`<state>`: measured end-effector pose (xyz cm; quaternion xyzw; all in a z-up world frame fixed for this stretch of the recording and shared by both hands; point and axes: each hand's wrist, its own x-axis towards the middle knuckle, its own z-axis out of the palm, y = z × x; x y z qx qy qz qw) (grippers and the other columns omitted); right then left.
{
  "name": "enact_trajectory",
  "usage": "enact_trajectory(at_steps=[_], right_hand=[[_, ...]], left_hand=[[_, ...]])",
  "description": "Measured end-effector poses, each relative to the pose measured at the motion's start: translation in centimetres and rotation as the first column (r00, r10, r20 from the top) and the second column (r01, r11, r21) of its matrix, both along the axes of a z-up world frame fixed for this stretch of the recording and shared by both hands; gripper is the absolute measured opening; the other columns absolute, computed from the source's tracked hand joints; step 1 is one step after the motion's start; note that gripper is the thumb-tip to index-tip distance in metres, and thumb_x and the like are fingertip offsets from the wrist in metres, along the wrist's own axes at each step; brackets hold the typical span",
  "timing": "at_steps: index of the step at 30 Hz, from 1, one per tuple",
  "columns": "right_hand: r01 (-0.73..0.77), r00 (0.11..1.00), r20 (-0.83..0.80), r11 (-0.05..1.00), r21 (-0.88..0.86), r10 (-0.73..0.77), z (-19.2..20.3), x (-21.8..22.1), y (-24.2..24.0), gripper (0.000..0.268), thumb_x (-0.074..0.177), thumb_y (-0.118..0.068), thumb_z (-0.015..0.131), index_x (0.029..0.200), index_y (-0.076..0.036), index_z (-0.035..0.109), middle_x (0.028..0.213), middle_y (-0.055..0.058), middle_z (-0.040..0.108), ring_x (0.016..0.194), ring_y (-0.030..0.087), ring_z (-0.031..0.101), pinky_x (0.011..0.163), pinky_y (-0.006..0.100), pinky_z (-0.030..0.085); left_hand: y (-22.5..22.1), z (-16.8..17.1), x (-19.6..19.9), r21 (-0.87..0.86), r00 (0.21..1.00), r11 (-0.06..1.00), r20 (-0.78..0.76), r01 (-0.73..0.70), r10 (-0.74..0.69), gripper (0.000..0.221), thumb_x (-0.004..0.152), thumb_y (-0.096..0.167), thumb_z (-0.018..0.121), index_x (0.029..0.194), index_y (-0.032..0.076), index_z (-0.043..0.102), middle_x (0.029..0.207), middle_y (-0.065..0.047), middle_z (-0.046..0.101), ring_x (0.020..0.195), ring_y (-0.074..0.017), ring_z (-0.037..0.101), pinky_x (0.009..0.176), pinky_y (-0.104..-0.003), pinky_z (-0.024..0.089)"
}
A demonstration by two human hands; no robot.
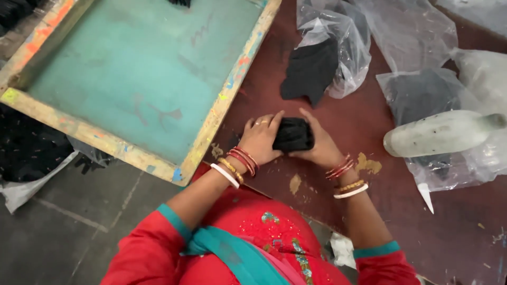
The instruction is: Sorting and applying adhesive to black fabric components on a production workbench.
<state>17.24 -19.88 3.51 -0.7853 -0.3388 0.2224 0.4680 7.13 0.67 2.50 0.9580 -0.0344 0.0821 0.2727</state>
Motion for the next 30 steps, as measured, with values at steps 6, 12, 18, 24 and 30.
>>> enact_trajectory(at_steps=[6,12,18,24,30], right_hand=[[0.014,0.998,-0.065,0.941,0.339,0.008,-4.9,0.8,-1.4,0.129,0.071,-0.011,0.092,0.168,-0.005,0.006,0.17,0.018,0.027,0.158,0.029,0.028,0.128,0.04,0.025],[0.038,0.951,0.305,0.997,0.069,-0.057,-3.3,0.6,0.4,0.124,0.068,-0.021,0.095,0.162,0.0,0.019,0.161,0.023,0.039,0.147,0.034,0.043,0.119,0.042,0.036],[0.074,0.938,0.336,0.997,0.036,-0.082,-0.8,0.0,0.4,0.097,0.063,-0.024,0.097,0.145,-0.003,0.049,0.135,0.018,0.062,0.127,0.032,0.063,0.109,0.039,0.049],[0.102,0.974,0.219,0.974,-0.204,-0.056,-1.8,0.8,0.0,0.102,0.06,-0.028,0.097,0.145,-0.004,0.046,0.132,0.017,0.063,0.126,0.032,0.061,0.104,0.037,0.048],[-0.039,0.957,0.289,0.999,-0.001,0.038,2.5,0.0,0.4,0.104,0.062,-0.023,0.097,0.151,-0.007,0.046,0.137,0.017,0.062,0.13,0.03,0.062,0.11,0.041,0.048]], left_hand=[[-1.9,-1.9,0.7,-0.127,0.993,0.991,-0.116,-0.051,0.036,0.117,0.065,0.032,0.089,0.157,0.003,0.023,0.151,-0.024,0.042,0.146,-0.0384,0.035,0.118,-0.064,0.02],[-1.7,-1.0,2.7,-0.078,0.992,0.992,0.06,-0.104,0.108,0.124,0.054,0.043,0.091,0.152,-0.001,0.03,0.149,-0.023,0.047,0.145,-0.0415,0.038,0.108,-0.069,0.021],[-1.6,-1.6,2.1,-0.021,0.98,0.997,0.184,-0.072,0.074,0.1,0.058,0.044,0.089,0.141,0.003,0.05,0.126,-0.014,0.062,0.119,-0.0319,0.061,0.1,-0.045,0.045],[0.3,-1.9,2.5,-0.136,0.997,0.989,0.057,0.053,-0.046,0.103,0.057,0.038,0.094,0.139,-0.002,0.045,0.127,-0.025,0.06,0.118,-0.0405,0.057,0.096,-0.051,0.043],[0.7,-0.1,0.8,-0.406,0.994,0.91,-0.033,0.085,-0.108,0.085,0.067,0.027,0.085,0.143,0.007,0.053,0.122,-0.023,0.069,0.115,-0.0395,0.067,0.099,-0.045,0.054]])
